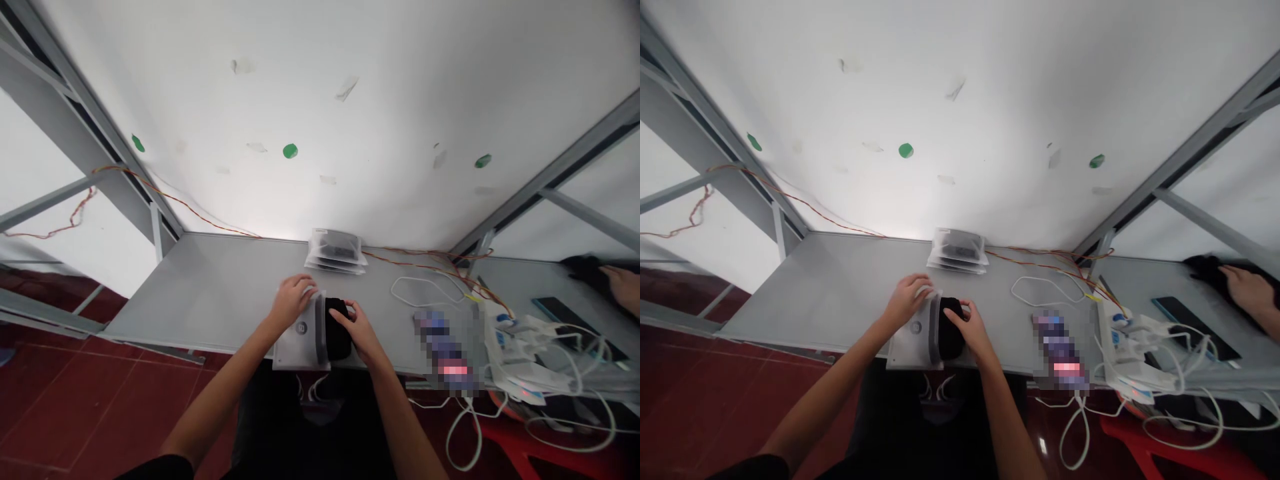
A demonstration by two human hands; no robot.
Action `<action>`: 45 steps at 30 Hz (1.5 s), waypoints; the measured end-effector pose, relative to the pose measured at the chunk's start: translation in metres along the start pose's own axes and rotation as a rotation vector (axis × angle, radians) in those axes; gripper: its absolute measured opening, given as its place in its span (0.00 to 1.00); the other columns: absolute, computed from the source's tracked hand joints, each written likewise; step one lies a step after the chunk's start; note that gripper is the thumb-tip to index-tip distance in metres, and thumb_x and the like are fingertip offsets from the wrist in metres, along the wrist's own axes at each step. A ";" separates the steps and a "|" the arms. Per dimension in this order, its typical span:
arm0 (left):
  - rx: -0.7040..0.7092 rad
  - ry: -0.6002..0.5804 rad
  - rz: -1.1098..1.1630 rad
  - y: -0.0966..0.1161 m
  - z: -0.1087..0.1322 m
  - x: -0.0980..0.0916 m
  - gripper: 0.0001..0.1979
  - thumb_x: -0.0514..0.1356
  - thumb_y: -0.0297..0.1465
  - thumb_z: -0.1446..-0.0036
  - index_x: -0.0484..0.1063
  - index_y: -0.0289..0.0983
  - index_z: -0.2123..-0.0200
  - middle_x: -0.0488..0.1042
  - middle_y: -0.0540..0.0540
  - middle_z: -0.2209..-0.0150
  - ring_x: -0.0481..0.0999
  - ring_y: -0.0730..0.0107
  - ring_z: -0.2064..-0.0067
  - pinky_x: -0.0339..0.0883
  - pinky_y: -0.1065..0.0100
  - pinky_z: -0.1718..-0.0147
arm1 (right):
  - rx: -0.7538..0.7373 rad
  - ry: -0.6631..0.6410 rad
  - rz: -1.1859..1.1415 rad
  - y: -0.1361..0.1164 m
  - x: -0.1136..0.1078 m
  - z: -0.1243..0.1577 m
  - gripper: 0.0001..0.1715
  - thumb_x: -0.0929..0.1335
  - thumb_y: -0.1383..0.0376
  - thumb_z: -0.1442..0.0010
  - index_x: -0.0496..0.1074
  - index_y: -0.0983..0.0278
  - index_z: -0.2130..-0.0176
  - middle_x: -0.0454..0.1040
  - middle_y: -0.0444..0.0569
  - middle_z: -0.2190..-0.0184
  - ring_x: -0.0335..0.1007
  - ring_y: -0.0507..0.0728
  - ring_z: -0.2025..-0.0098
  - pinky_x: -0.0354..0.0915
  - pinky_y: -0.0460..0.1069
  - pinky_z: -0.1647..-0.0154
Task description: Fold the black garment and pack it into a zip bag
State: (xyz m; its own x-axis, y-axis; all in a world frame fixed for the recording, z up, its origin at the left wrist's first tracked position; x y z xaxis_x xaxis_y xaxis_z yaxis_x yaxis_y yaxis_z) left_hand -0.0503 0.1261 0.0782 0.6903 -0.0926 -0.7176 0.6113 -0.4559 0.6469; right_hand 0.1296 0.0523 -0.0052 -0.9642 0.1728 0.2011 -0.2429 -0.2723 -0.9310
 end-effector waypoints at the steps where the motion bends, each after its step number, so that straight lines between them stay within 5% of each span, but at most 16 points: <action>1: -0.022 0.054 -0.036 0.001 0.009 -0.009 0.11 0.53 0.33 0.29 0.76 0.41 0.56 0.79 0.44 0.57 0.77 0.62 0.53 0.68 0.60 0.49 | -0.003 0.015 -0.014 0.001 -0.002 0.002 0.34 0.80 0.49 0.53 0.74 0.57 0.50 0.84 0.45 0.60 0.80 0.61 0.59 0.75 0.56 0.56; 4: -0.102 0.154 -0.144 0.011 0.055 -0.020 0.17 0.44 0.32 0.26 0.73 0.40 0.54 0.78 0.42 0.59 0.77 0.60 0.56 0.68 0.59 0.52 | 0.029 0.003 -0.023 0.003 -0.010 0.015 0.34 0.81 0.51 0.53 0.74 0.56 0.49 0.83 0.47 0.55 0.80 0.63 0.52 0.75 0.56 0.53; 9: -0.164 -0.017 -0.287 0.037 0.139 0.026 0.11 0.57 0.37 0.32 0.70 0.42 0.68 0.77 0.49 0.72 0.77 0.62 0.71 0.62 0.65 0.72 | 0.149 -0.055 0.008 0.006 -0.026 0.034 0.44 0.82 0.56 0.55 0.71 0.55 0.41 0.83 0.50 0.54 0.79 0.68 0.50 0.77 0.58 0.62; 12: -0.257 -0.077 -0.377 0.035 0.160 0.044 0.09 0.57 0.36 0.32 0.70 0.40 0.65 0.79 0.46 0.70 0.80 0.59 0.70 0.58 0.66 0.75 | 0.163 -0.046 0.011 0.009 -0.024 0.038 0.46 0.82 0.57 0.55 0.68 0.55 0.41 0.82 0.50 0.54 0.78 0.68 0.49 0.78 0.57 0.63; 22: -0.234 -0.199 -0.521 0.015 0.147 0.049 0.07 0.55 0.26 0.33 0.73 0.38 0.56 0.81 0.42 0.67 0.83 0.55 0.65 0.64 0.65 0.71 | 0.098 0.061 -0.107 0.025 -0.001 0.040 0.49 0.83 0.58 0.59 0.64 0.53 0.43 0.80 0.48 0.54 0.78 0.66 0.51 0.77 0.53 0.69; 28: -0.121 -0.222 -0.492 0.011 0.142 0.054 0.07 0.55 0.25 0.32 0.73 0.40 0.58 0.79 0.45 0.64 0.81 0.57 0.61 0.69 0.63 0.63 | 0.017 0.194 -0.202 0.037 0.013 0.041 0.46 0.81 0.54 0.55 0.61 0.50 0.43 0.78 0.44 0.52 0.78 0.62 0.49 0.78 0.53 0.62; 35: 0.004 -0.268 -0.487 0.005 0.132 0.052 0.07 0.56 0.24 0.34 0.73 0.39 0.60 0.77 0.44 0.59 0.78 0.57 0.54 0.69 0.61 0.53 | 0.016 0.158 -0.199 0.030 0.020 0.032 0.44 0.83 0.59 0.60 0.68 0.55 0.46 0.80 0.47 0.57 0.80 0.64 0.55 0.77 0.51 0.70; 45: -0.050 -0.207 -0.560 0.025 0.076 0.021 0.17 0.49 0.40 0.27 0.73 0.37 0.58 0.79 0.41 0.66 0.81 0.57 0.65 0.66 0.63 0.67 | -0.013 0.245 -0.234 0.038 0.014 0.028 0.42 0.83 0.57 0.59 0.67 0.56 0.48 0.81 0.46 0.56 0.80 0.63 0.52 0.78 0.51 0.66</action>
State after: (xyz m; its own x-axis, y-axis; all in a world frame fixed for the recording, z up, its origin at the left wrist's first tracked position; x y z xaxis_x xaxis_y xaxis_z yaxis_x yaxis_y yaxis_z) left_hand -0.0499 0.0456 0.0601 0.1716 -0.0228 -0.9849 0.8812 -0.4435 0.1637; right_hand 0.1037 0.0178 -0.0289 -0.8282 0.4516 0.3319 -0.4516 -0.1870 -0.8724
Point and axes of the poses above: each hand's wrist, its own z-axis away from the middle knuckle, its own x-axis out of the palm, y = z × x, the point moved 7 cm from there along -z, towards the middle knuckle
